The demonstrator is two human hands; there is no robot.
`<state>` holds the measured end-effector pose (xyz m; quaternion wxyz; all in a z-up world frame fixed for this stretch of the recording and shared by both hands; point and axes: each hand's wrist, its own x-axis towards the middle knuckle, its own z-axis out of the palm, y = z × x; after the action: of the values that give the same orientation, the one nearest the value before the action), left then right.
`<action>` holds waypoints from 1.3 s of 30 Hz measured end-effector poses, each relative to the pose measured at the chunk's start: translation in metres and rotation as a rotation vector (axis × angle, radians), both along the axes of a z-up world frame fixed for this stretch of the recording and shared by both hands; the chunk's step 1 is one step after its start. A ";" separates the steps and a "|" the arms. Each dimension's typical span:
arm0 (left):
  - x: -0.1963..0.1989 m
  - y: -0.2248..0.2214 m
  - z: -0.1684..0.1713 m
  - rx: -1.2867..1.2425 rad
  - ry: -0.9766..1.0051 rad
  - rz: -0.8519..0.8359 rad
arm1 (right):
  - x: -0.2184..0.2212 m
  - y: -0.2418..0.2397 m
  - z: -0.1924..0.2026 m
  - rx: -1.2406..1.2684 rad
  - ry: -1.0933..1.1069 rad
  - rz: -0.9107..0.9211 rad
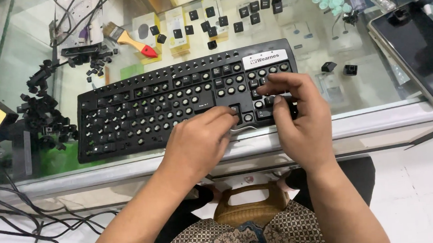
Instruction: Assembling a computer keyboard by manually installing individual keycaps and components onto the switches.
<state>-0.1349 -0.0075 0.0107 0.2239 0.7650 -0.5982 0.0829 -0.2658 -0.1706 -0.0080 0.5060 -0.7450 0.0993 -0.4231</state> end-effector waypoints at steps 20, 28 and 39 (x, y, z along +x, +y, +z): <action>0.011 -0.003 0.002 0.022 0.238 -0.054 | -0.001 0.004 -0.006 -0.046 -0.026 -0.094; 0.007 -0.001 -0.001 -0.029 0.130 -0.019 | 0.001 0.003 -0.003 -0.110 -0.040 -0.142; 0.002 0.001 -0.016 -0.151 0.110 0.024 | 0.006 0.006 0.003 -0.367 0.270 -0.205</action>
<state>-0.1326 -0.0067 -0.0051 0.3122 0.7565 -0.5679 0.0883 -0.2594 -0.1650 -0.0049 0.2987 -0.8603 0.1628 -0.3798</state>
